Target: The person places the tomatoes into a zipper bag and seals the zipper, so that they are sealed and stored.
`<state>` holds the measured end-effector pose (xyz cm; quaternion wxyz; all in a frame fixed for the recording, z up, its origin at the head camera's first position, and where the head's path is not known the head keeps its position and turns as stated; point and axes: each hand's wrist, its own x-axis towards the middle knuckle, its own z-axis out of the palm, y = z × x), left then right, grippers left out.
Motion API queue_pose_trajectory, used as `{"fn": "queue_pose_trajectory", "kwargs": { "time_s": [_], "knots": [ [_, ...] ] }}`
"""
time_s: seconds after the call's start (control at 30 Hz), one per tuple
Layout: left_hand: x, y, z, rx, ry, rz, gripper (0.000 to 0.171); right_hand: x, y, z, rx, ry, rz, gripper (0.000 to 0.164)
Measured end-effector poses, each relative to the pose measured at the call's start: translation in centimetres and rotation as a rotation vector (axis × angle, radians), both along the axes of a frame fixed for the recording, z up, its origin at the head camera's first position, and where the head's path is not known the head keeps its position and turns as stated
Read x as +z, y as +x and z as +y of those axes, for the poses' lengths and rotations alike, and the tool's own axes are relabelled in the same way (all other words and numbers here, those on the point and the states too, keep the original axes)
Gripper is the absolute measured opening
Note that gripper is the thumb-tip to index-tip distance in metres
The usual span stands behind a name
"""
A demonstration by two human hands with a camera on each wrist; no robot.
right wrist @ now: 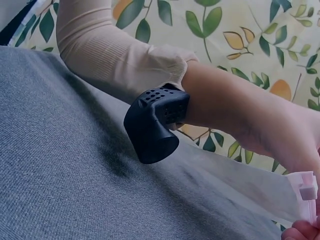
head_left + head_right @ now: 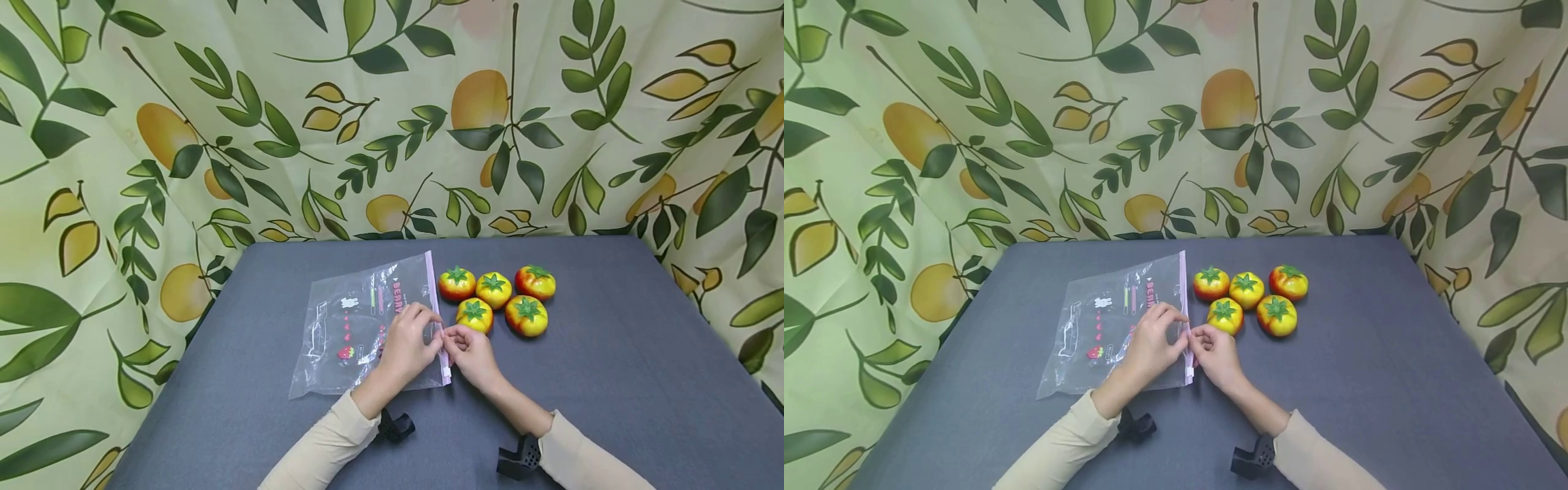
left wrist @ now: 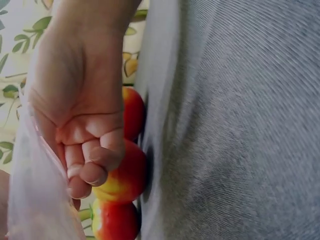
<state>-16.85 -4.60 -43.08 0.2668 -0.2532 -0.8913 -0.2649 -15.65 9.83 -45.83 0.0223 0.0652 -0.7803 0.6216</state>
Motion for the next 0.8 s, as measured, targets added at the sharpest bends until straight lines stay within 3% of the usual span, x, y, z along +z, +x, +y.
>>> {"fn": "queue_pose_trajectory", "kwargs": {
  "time_s": [0.2, 0.37, 0.5, 0.8],
  "knots": [
    [0.1, 0.2, -0.1, 0.091, 0.132, -0.222, 0.031, 0.0, 0.1, 0.0, -0.009, -0.008, -0.001, 0.016],
    [0.6, 0.3, -0.1, 0.113, 0.196, -0.340, 0.027, 0.0, 0.2, 0.0, -0.033, -0.023, -0.033, 0.015],
    [0.9, 0.4, -0.1, 0.094, 0.253, -0.378, 0.028, 0.1, 0.3, -0.1, -0.039, -0.038, -0.083, 0.016],
    [1.5, 0.5, -0.1, 0.073, 0.396, -0.347, 0.029, 0.6, 0.3, -0.2, -0.042, -0.082, -0.156, 0.016]
  ]
}}
